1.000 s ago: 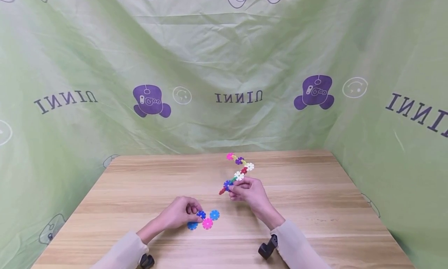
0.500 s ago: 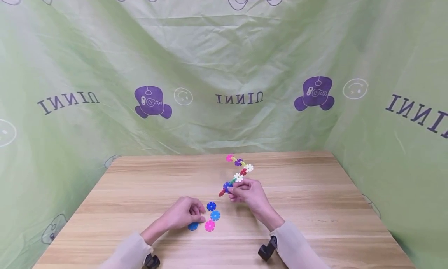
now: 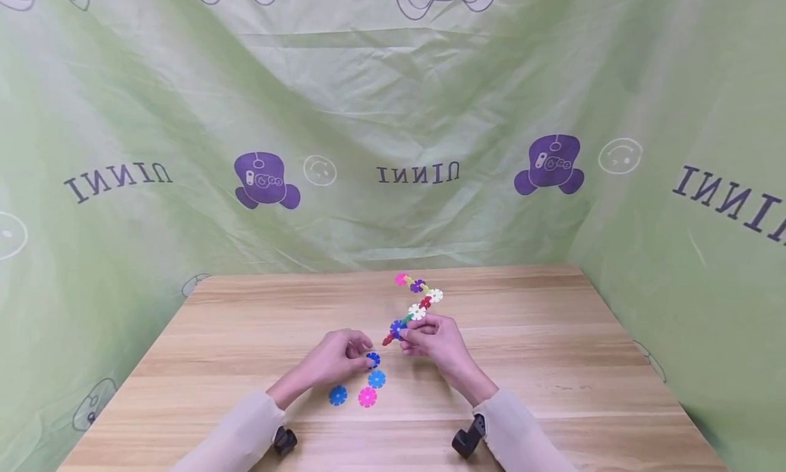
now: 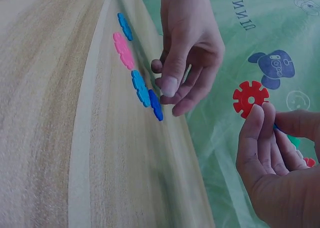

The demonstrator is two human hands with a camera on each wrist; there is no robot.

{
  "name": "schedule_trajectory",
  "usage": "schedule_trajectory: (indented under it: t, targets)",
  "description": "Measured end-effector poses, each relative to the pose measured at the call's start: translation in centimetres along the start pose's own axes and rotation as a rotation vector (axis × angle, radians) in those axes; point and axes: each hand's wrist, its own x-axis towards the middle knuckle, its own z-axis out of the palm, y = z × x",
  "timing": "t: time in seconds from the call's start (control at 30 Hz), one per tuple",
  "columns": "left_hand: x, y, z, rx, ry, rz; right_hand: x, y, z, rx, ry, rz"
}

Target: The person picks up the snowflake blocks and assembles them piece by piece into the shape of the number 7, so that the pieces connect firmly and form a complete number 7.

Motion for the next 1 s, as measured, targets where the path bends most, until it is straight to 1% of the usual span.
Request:
schedule_trajectory:
  t: [0.17,0.23,0.33,0.47,0.57,0.63,0.73,0.87,0.93,1.0]
  targets:
    - [0.5,-0.2,0.4,0.025,-0.003,0.034,0.0,0.0,0.1,0.001,0.003,0.012]
    - [0.6,-0.3,0.5,0.033,0.000,0.033,0.0,0.0,0.1,0.001,0.004,0.014]
    - [0.7,-0.2,0.5,0.038,-0.001,0.019,-0.1,0.0,0.1,0.002,-0.004,0.013]
    - [0.9,0.0,0.5,0.029,-0.018,-0.024,-0.1,0.0,0.1,0.003,-0.004,0.015]
    - [1.0,0.2,0.4,-0.014,-0.019,-0.047,0.1,0.1,0.1,-0.003,0.002,0.016]
    - [1.0,0.3,0.2,-0.084,-0.012,-0.053,0.2,0.1,0.1,-0.009,0.005,0.011]
    - [0.9,0.3,0.0,-0.265,-0.016,-0.079,0.2,0.0,0.1,-0.019,0.007,0.002]
    - [0.4,0.3,0.0,-0.515,-0.051,-0.160,0.0,0.0,0.2,-0.024,0.010,0.007]
    - [0.1,0.4,0.0,-0.598,-0.064,-0.191,0.0,0.0,0.2,-0.021,0.004,0.007]
    - [-0.1,0.7,0.0,-0.660,-0.074,-0.204,-0.1,0.1,0.2,-0.020,-0.005,0.000]
